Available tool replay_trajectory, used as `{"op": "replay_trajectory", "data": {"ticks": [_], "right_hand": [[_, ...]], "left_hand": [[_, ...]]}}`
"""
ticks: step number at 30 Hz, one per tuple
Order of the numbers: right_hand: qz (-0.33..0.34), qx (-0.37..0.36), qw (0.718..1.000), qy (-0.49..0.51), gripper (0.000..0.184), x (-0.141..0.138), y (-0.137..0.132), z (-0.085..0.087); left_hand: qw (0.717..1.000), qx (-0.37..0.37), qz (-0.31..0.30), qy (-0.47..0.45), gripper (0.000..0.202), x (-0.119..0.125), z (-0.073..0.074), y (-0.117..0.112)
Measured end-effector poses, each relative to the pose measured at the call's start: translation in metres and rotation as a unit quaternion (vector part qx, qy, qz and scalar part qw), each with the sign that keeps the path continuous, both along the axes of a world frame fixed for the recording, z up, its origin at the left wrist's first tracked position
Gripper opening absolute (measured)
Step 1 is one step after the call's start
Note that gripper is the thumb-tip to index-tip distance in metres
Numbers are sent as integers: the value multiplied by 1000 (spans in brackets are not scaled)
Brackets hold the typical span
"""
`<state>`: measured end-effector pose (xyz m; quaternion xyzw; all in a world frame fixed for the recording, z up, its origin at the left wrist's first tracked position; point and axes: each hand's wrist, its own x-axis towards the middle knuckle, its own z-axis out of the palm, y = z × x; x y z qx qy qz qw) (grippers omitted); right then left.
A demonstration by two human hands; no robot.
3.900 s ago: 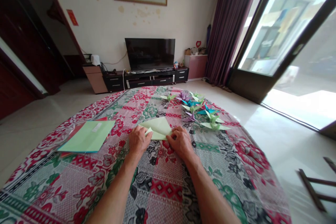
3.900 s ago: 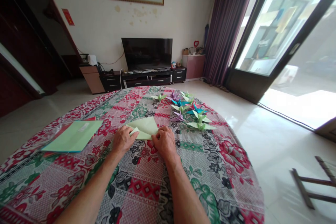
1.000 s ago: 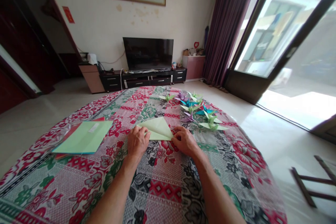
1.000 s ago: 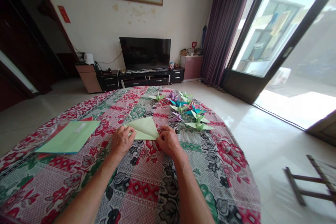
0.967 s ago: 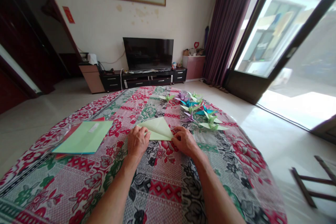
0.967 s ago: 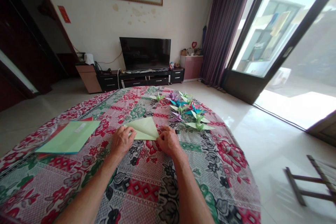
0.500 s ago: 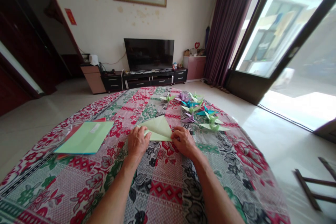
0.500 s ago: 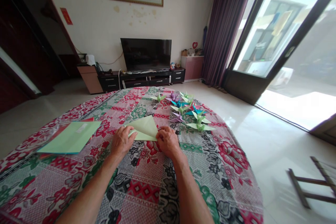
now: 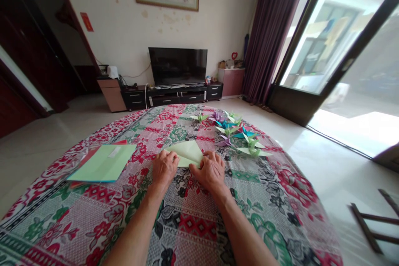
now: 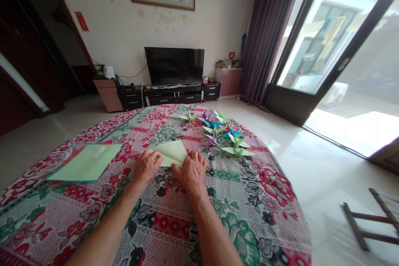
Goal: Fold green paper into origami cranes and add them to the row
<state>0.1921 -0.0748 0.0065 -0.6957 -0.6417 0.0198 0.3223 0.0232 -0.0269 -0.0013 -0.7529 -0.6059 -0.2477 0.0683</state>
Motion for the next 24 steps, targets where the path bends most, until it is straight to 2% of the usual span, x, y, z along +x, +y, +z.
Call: {"op": "replay_trajectory", "data": {"ticks": [6, 10, 13, 15, 20, 24], "right_hand": [[5, -42, 999, 29, 10, 17, 3, 2], [7, -47, 998, 46, 19, 27, 5, 1], [54, 6, 998, 12, 28, 21, 4, -2], [84, 17, 996, -10, 25, 13, 3, -2], [52, 17, 998, -21, 20, -1, 2, -2], [43, 23, 999, -19, 14, -3, 3, -3]], "left_hand": [[1000, 2, -4, -1, 17, 0, -1, 0], [1000, 7, -4, -7, 18, 0, -1, -1], [1000, 6, 0, -12, 17, 1, -1, -1], [1000, 5, 1, -16, 17, 2, -1, -1], [1000, 6, 1, -26, 19, 4, -1, -4], [999, 24, 2, -28, 38, 7, 0, -9]]}}
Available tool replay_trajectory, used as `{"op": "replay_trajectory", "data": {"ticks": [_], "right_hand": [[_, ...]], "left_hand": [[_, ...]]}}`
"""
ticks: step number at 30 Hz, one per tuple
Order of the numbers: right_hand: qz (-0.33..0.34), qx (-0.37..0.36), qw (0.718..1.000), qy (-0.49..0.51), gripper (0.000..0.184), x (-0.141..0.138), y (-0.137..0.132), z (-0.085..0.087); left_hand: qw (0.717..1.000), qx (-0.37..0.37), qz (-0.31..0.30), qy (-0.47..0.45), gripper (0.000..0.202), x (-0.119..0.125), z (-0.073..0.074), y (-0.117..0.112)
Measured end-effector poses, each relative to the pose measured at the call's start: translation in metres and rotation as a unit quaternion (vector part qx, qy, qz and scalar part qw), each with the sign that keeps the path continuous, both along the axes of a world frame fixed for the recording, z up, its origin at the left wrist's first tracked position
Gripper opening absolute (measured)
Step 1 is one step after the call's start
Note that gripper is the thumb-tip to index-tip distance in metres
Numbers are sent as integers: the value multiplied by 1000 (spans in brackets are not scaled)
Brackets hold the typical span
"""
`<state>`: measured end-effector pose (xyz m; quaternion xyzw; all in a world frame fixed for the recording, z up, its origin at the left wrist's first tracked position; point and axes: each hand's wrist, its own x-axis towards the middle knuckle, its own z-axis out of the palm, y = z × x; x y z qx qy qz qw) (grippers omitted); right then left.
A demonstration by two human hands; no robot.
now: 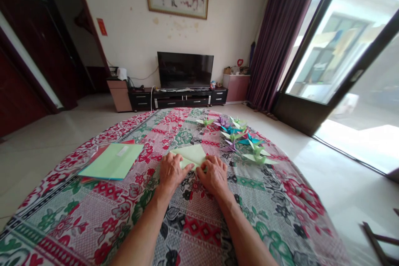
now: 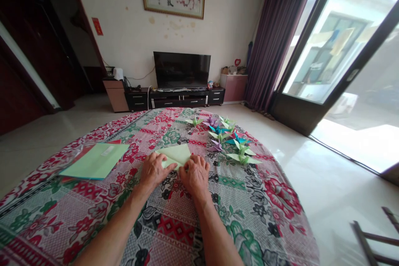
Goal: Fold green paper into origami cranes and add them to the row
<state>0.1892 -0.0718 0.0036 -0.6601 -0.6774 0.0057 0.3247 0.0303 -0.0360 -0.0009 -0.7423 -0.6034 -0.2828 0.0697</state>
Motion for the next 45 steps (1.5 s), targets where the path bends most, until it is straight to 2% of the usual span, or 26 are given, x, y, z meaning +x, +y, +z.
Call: {"op": "replay_trajectory", "data": {"ticks": [3, 5, 9, 13, 16, 19, 22, 26, 28, 31, 35, 39, 42, 45], "right_hand": [[3, -5, 1000, 4, 13, 1, 0, 0], [3, -6, 1000, 4, 12, 1, 0, 0], [8, -5, 1000, 4, 12, 3, 1, 0], [18, -8, 1000, 1, 10, 6, 2, -1], [30, -9, 1000, 1, 9, 9, 2, -2], [49, -11, 999, 0, 15, 11, 2, -2], [69, -14, 997, -8, 18, 11, 1, 1], [82, -12, 997, -11, 32, 11, 0, 3], [80, -12, 997, -10, 29, 11, 2, 1], [83, -5, 997, 1, 21, 11, 6, -2], [87, 5, 996, 27, 20, 11, 12, -6], [84, 13, 996, 29, 18, 12, 13, -5], [58, 6, 998, 24, 22, 12, 13, -3], [37, -2, 999, 15, 26, 14, 12, -2]], "left_hand": [[1000, 10, -1, -5, 49, 2, -1, -1], [1000, 7, -7, -11, 48, 0, -3, 1], [998, -26, -49, -28, 31, -14, -8, 10], [986, -78, -127, -77, 13, -37, -6, 18], [975, -104, -159, -117, 27, -48, -3, 20], [975, -90, -147, -141, 43, -50, -3, 22], [983, -26, -109, -149, 52, -46, -6, 25], [989, 26, -55, -138, 51, -41, -13, 34], [990, 23, -41, -130, 48, -41, -17, 37], [993, 15, -53, -103, 46, -42, -22, 38], [995, 2, -68, -74, 50, -44, -22, 35], [994, -15, -84, -61, 54, -44, -16, 31], [990, -24, -132, -34, 58, -43, -9, 25], [984, -67, -166, -7, 52, -39, -4, 19]]}}
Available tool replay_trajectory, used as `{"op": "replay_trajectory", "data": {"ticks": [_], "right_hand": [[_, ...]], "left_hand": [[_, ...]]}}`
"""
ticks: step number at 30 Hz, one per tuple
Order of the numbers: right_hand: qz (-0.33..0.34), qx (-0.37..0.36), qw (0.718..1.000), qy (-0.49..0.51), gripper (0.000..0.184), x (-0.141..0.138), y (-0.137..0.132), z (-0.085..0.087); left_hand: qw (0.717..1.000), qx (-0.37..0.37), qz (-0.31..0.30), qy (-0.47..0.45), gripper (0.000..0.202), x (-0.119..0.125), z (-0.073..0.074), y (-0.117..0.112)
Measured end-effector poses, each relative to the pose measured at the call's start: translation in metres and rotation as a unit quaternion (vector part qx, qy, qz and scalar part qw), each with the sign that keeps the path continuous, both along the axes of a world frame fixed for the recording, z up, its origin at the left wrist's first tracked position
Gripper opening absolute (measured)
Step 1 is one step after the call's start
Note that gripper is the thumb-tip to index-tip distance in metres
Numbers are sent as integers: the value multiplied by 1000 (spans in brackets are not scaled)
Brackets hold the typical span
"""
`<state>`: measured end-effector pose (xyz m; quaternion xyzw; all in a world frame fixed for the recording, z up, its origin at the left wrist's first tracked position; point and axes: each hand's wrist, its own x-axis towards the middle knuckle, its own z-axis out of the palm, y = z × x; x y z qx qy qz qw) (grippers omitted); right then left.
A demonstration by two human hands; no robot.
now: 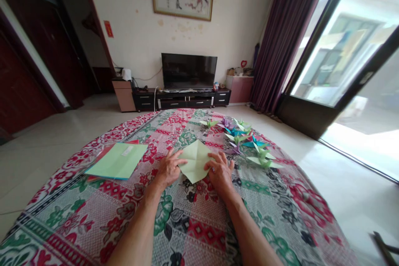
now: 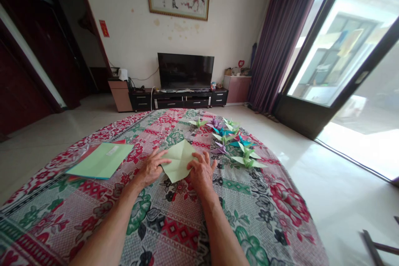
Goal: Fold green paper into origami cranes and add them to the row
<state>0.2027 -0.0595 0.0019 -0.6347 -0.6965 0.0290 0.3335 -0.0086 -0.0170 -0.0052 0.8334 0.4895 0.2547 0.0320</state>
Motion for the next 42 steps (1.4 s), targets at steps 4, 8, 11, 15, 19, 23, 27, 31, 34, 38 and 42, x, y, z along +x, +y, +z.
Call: {"op": "replay_trajectory", "data": {"ticks": [4, 8, 11, 15, 19, 23, 27, 31, 34, 38, 42], "right_hand": [[-21, 9, 1000, -20, 31, 2, -2, 2], [5, 21, 999, -28, 34, -4, -10, 8], [61, 34, 997, -23, 30, -13, -17, 13], [95, 15, 995, 2, 20, -18, -22, 15], [110, -5, 994, -5, 16, -9, -21, 11], [119, 7, 993, -17, 37, 0, -17, 4], [110, 11, 994, -19, 39, 1, -14, 0], [118, 19, 993, -17, 20, -4, -12, 1], [129, 24, 991, -8, 18, -5, -9, 0], [89, 33, 995, 13, 21, -1, -3, -4], [54, 47, 997, 10, 21, 0, -3, -2]], "left_hand": [[999, -31, 3, 14, 42, 5, 2, -5], [1000, -2, -16, 16, 39, 8, 3, -4], [1000, 18, -13, 22, 36, 10, 4, -5], [999, 27, 2, 21, 33, 12, 5, -7], [999, 28, 15, 11, 33, 11, 3, -5], [999, 41, 28, -3, 34, 8, -2, -1], [998, 43, 40, -22, 35, 5, -7, 2], [996, 43, 59, -49, 36, 3, -10, 4], [995, 53, 54, -62, 37, 3, -8, 3], [996, 72, 20, -45, 32, 5, -3, 0], [998, 53, 11, -16, 33, 9, -3, -2]]}}
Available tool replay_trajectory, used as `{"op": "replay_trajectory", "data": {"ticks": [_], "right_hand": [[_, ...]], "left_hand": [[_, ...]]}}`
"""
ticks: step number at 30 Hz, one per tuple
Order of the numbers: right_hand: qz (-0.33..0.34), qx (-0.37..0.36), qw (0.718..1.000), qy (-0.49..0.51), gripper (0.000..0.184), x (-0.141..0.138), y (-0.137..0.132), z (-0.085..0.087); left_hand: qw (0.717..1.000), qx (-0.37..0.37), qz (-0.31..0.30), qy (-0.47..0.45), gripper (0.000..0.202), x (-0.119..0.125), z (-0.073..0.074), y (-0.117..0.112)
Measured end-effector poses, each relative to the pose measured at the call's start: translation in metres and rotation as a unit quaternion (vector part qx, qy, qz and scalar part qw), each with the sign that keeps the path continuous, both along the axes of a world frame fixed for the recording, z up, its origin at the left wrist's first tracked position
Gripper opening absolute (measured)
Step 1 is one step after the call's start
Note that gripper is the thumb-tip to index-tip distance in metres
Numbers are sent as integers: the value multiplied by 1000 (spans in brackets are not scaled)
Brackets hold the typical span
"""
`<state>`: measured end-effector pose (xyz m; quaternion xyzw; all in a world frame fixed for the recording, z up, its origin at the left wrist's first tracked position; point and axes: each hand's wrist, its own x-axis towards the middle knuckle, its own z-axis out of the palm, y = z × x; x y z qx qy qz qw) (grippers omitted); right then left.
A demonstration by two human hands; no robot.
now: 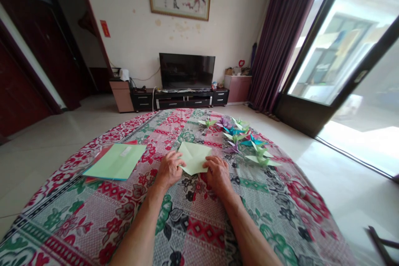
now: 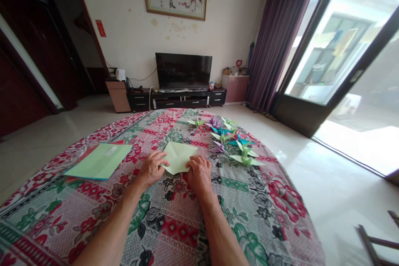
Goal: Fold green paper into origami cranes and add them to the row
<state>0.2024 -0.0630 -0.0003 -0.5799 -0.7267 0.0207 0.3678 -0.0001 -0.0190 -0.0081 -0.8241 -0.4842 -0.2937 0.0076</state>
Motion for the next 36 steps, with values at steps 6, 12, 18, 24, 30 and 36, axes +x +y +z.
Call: {"op": "replay_trajectory", "data": {"ticks": [6, 12, 18, 24, 30, 36], "right_hand": [[-4, -31, 999, -40, 18, -15, -8, 13], [0, -48, 995, 90, 35, -29, -3, 7], [-7, 72, 971, 230, 28, -22, 4, 9], [-168, 32, 967, 191, 34, 9, 17, 0], [-97, -58, 969, 221, 33, 5, 15, 3], [47, -120, 971, 202, 28, -8, 8, 6]], "left_hand": [[993, 77, 55, -74, 44, 3, 12, -1], [976, 112, 33, -183, 31, 21, 28, -16], [989, 4, -30, -142, 32, 35, 19, -22], [990, 4, -55, -129, 52, 37, 11, -15], [994, 37, -47, -86, 33, 42, 4, -12], [994, 56, 2, -89, 29, 39, 3, -10]]}}
